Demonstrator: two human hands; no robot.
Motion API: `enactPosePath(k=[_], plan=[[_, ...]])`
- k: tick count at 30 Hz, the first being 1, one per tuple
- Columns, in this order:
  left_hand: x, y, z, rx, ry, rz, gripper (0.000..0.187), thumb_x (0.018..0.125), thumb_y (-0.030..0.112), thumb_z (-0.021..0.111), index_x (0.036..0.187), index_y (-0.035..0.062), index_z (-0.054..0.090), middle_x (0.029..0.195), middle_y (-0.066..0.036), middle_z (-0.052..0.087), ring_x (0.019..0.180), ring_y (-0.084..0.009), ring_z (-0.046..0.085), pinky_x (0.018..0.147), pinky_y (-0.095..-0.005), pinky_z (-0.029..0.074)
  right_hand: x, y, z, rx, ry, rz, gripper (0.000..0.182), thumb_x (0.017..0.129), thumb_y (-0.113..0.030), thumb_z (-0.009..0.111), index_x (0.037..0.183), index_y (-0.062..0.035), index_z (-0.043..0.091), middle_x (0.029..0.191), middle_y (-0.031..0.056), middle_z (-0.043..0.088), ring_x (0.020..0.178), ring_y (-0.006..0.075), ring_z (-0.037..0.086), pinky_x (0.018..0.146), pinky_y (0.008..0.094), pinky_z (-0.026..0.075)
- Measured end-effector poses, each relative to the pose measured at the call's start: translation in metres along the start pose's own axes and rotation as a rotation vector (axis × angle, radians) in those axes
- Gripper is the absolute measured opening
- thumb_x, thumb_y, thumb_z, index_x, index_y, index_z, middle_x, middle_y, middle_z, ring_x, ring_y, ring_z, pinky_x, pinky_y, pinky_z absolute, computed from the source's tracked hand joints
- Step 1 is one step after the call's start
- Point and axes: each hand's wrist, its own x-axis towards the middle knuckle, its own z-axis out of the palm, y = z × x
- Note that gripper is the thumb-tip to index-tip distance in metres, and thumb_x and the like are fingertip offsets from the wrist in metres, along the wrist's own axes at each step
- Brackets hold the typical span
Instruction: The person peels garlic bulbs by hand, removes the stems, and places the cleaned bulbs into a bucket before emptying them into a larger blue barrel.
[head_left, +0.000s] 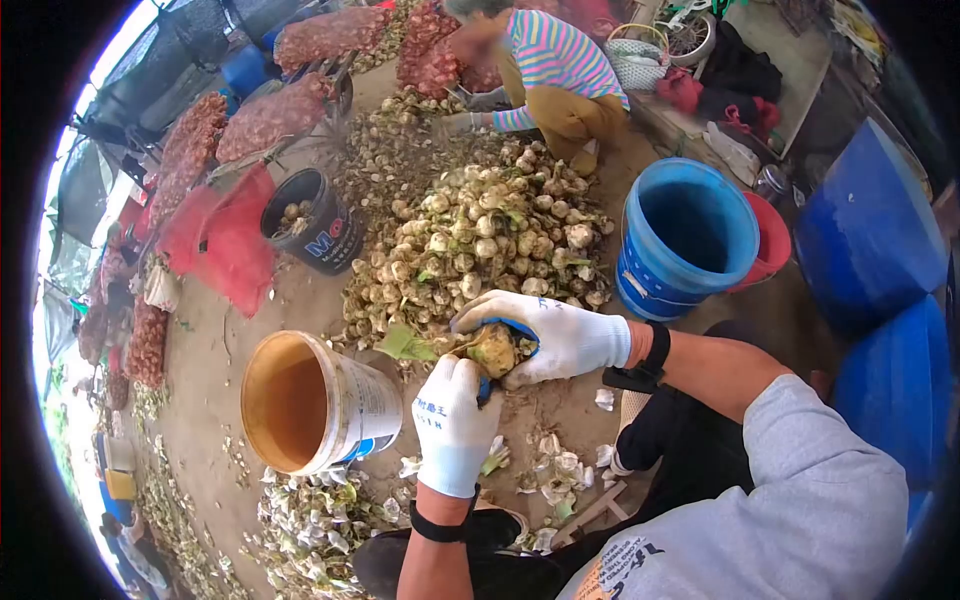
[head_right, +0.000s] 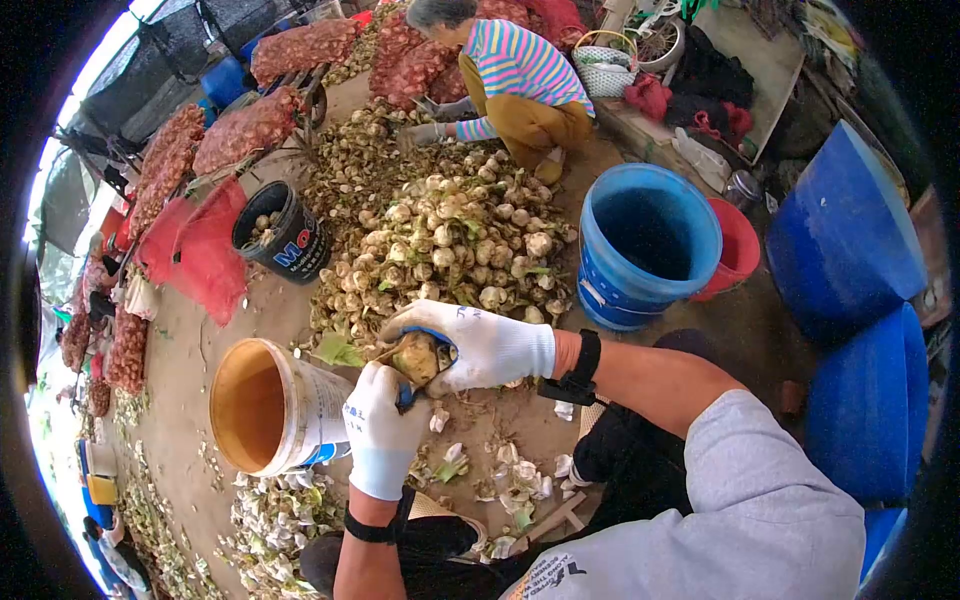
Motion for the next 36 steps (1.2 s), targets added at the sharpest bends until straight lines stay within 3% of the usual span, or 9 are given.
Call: enactPosePath(k=[6,12,16,20,25,29,31,33,36], plan=[[-0.007,0.012,-0.004,0.067,0.075,0.032,0.024,0.070,0.002,0.076,0.081,0.0031,0.054,0.079,-0.015,0.056,0.068,-0.0385,0.057,0.060,-0.0451,0.046,-0.004,-0.008,0.001,0.013,0.019,-0.051,0.075,0.073,-0.003,0.085,0.142,-0.0030,0.055,0.139,0.0130,0.060,0.133,0.0243,0.056,0.116,0.0377,0.042],[-0.024,0.026,-0.019,0.087,0.142,0.000,0.030,0.076,0.010,0.084,0.079,0.0071,0.054,0.071,-0.009,0.054,0.058,-0.0285,0.053,0.054,-0.0388,0.041,-0.015,-0.012,0.005,0.252,0.262,0.147,0.070,0.080,-0.008,0.088,0.142,-0.0040,0.055,0.125,0.0047,0.066,0.115,0.0112,0.060,0.107,0.0306,0.047],[-0.033,0.040,-0.033,-0.296,0.349,-0.313,0.029,0.090,0.009,0.079,0.077,0.0070,0.054,0.065,0.002,0.046,0.056,-0.0084,0.038,0.051,-0.0264,0.031,-0.013,-0.001,-0.008,0.372,0.364,0.209,0.075,0.080,-0.014,0.092,0.143,-0.0040,0.053,0.128,0.0041,0.064,0.118,0.0109,0.058,0.108,0.0304,0.046],[-0.026,0.013,-0.031,-1.168,0.568,-0.758,0.030,0.104,0.037,0.066,0.105,0.0095,0.055,0.072,0.002,0.049,0.056,-0.0109,0.048,0.051,-0.0284,0.041,-0.009,0.000,0.006,0.341,0.320,0.084,0.076,0.081,-0.014,0.091,0.145,-0.0033,0.051,0.135,0.0048,0.062,0.124,0.0121,0.056,0.111,0.0315,0.045],[-0.025,-0.027,-0.021,-1.180,0.712,-0.998,0.030,0.102,0.043,0.069,0.096,0.0139,0.062,0.069,0.005,0.049,0.060,-0.0102,0.051,0.054,-0.0290,0.043,-0.004,-0.007,0.012,0.320,0.309,0.091,0.077,0.081,-0.013,0.090,0.146,-0.0032,0.050,0.144,0.0085,0.058,0.132,0.0153,0.054,0.117,0.0338,0.040],[-0.019,-0.044,-0.047,-1.028,0.824,-0.837,0.028,0.100,0.038,0.074,0.092,0.0136,0.063,0.069,0.006,0.048,0.056,-0.0088,0.051,0.046,-0.0258,0.040,-0.008,-0.003,-0.010,0.153,0.381,0.085,0.082,0.080,-0.011,0.091,0.149,-0.0038,0.048,0.149,0.0081,0.055,0.139,0.0189,0.051,0.120,0.0358,0.038],[-0.020,-0.042,-0.049,-0.692,0.692,-0.743,0.026,0.101,0.032,0.073,0.106,0.0068,0.069,0.076,0.004,0.056,0.062,-0.0073,0.053,0.050,-0.0253,0.044,-0.009,-0.004,-0.013,0.212,0.387,0.095,0.082,0.080,-0.012,0.091,0.149,-0.0037,0.048,0.150,0.0086,0.055,0.140,0.0197,0.051,0.120,0.0364,0.037],[-0.021,-0.027,-0.041,-0.627,0.529,-0.716,0.038,0.101,0.028,0.073,0.127,0.0010,0.067,0.087,0.001,0.063,0.068,-0.0074,0.053,0.058,-0.0238,0.048,-0.012,-0.009,-0.009,-0.126,0.331,-0.002,0.084,0.077,-0.014,0.089,0.149,-0.0033,0.049,0.143,0.0140,0.057,0.138,0.0247,0.051,0.121,0.0377,0.036],[-0.019,0.005,-0.031,0.100,0.428,-0.065,0.056,0.085,0.009,0.080,0.139,0.0058,0.064,0.101,-0.009,0.062,0.091,-0.0237,0.061,0.080,-0.0363,0.050,-0.012,-0.023,0.004,-0.247,0.126,0.012,0.088,0.080,-0.013,0.084,0.156,-0.0063,0.041,0.151,0.0204,0.048,0.143,0.0343,0.045,0.123,0.0412,0.033]])
